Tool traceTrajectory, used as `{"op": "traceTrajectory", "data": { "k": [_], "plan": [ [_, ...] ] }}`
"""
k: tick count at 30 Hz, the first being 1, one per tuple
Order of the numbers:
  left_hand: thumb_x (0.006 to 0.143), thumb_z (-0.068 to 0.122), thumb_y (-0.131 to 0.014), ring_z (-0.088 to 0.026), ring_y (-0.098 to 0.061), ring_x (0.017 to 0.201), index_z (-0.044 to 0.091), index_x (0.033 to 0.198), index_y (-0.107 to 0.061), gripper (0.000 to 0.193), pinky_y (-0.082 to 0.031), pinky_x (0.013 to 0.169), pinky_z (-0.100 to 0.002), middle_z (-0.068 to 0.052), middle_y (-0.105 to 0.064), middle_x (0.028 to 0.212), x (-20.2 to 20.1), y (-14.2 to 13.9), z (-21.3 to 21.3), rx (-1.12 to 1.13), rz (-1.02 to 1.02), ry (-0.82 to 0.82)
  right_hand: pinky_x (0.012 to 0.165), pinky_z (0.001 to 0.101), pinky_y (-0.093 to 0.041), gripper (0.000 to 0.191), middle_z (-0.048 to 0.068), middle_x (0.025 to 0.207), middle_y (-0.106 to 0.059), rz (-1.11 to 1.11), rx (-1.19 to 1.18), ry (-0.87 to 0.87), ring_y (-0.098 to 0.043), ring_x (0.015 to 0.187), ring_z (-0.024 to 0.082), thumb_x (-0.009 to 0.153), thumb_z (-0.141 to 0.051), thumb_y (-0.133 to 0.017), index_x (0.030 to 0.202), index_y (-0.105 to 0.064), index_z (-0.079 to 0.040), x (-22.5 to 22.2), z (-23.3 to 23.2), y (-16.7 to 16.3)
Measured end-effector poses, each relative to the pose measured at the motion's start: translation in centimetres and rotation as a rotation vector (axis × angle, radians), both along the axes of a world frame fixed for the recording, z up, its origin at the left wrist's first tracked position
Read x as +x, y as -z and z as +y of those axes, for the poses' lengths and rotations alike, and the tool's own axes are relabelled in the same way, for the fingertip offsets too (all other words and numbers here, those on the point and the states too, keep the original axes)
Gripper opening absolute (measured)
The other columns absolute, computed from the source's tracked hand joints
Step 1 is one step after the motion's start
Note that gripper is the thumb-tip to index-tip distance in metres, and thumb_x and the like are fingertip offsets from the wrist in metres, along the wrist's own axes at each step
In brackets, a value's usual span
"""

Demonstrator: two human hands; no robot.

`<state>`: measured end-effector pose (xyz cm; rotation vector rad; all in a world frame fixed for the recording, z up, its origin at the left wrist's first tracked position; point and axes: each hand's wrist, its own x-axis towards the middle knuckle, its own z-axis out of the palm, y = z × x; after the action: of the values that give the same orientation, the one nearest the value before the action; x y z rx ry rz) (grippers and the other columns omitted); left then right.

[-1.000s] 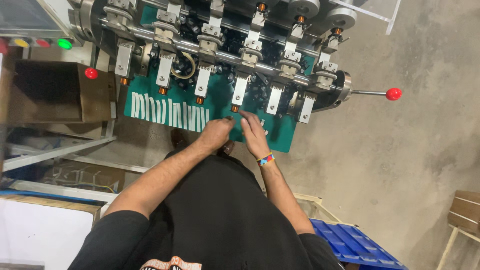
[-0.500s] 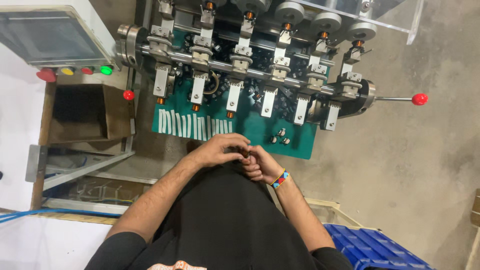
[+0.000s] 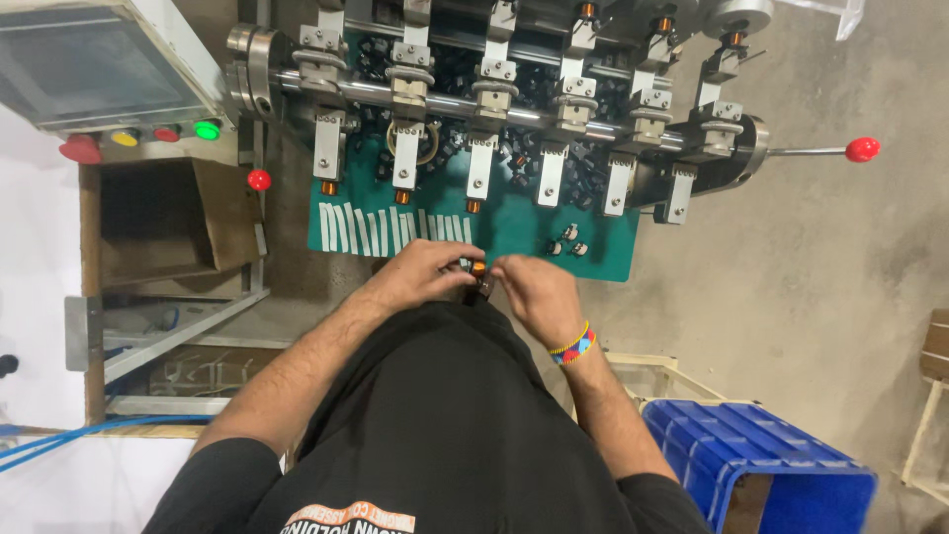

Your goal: The person stands at an industrial machine and loads small copper cylindrical components one at a time into slots on the machine's green work surface, occasionally picking up stray parts from the mat and repositioning them. At one point they use scissors to trim something at the machine, and they pull the machine's red-handled lever during operation.

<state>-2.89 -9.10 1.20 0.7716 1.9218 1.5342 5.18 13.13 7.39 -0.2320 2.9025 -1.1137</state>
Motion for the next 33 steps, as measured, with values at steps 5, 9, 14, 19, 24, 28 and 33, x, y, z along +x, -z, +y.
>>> {"op": "traceTrajectory", "data": {
  "k": [5,9,14,19,24,28,33],
  "plan": [
    [0.092,0.008,-0.076,-0.010,-0.070,0.090,0.005,0.125,-0.070,0.034,-0.058,0.079,-0.026,-0.007,-0.076,0.108,1.6,0.3,1.0,0.097,-0.279,-0.160,0.058,0.0294,-0.042,0.025,0.005,0.071,-0.057,-0.408,-0.463,0.220,-0.050,0.065,0.012,0.109,-0.022,-0.053,0.100,-0.070,-0.005,-1.2,1.6,4.3],
    [0.095,0.001,-0.072,-0.014,-0.069,0.104,0.003,0.127,-0.058,0.035,-0.060,0.091,-0.029,-0.008,-0.069,0.114,2.6,2.4,3.4,0.457,-0.551,-0.412,0.054,0.0222,-0.036,0.030,-0.006,0.072,-0.052,-0.622,-0.911,0.166,-0.043,0.061,0.003,0.111,-0.026,-0.051,0.098,-0.067,-0.003,2.0,-0.4,7.6],
    [0.091,-0.003,-0.070,-0.017,-0.071,0.094,0.003,0.122,-0.051,0.036,-0.062,0.085,-0.032,-0.007,-0.067,0.109,4.6,4.9,6.2,0.609,-0.877,-0.558,0.054,0.0243,-0.043,0.035,-0.003,0.069,-0.059,-0.586,-0.787,0.023,-0.054,0.060,0.006,0.114,-0.027,-0.051,0.092,-0.064,-0.003,2.3,-1.8,10.0],
    [0.095,0.002,-0.073,-0.010,-0.057,0.074,0.000,0.124,-0.054,0.035,-0.045,0.061,-0.024,-0.010,-0.071,0.106,4.9,7.0,4.1,0.431,-0.728,-0.838,0.057,0.0319,-0.049,0.033,0.003,0.080,-0.070,-0.726,-0.461,-0.024,-0.061,0.058,0.014,0.099,-0.028,-0.062,0.125,-0.070,-0.009,-1.7,1.5,12.6],
    [0.092,0.001,-0.078,0.001,-0.058,0.081,-0.001,0.123,-0.058,0.037,-0.049,0.070,-0.016,-0.007,-0.072,0.110,7.8,7.2,1.5,0.222,-0.414,-0.809,0.084,0.0440,-0.055,0.044,0.017,0.109,-0.068,-0.292,-0.009,0.086,-0.068,0.093,0.034,0.089,-0.025,-0.074,0.130,-0.068,-0.012,-5.4,1.6,14.8],
    [0.087,0.002,-0.080,0.003,-0.039,0.059,0.000,0.119,-0.061,0.037,-0.035,0.052,-0.015,-0.003,-0.072,0.103,9.8,6.2,1.8,0.113,-0.375,-0.814,0.095,0.0452,-0.053,0.034,0.013,0.110,-0.070,0.005,-0.040,0.038,-0.064,0.106,0.036,0.084,-0.021,-0.076,0.117,-0.073,-0.016,-7.3,-0.4,15.1],
    [0.086,0.005,-0.081,0.002,-0.040,0.057,0.002,0.117,-0.063,0.037,-0.037,0.051,-0.017,-0.003,-0.075,0.098,9.5,4.5,1.7,-0.002,-0.339,-0.765,0.085,0.0472,-0.052,0.016,0.014,0.104,-0.068,-0.133,0.020,0.114,-0.064,0.100,0.037,0.083,-0.022,-0.078,0.097,-0.073,-0.016,-8.9,-2.6,15.0]
  ]
}}
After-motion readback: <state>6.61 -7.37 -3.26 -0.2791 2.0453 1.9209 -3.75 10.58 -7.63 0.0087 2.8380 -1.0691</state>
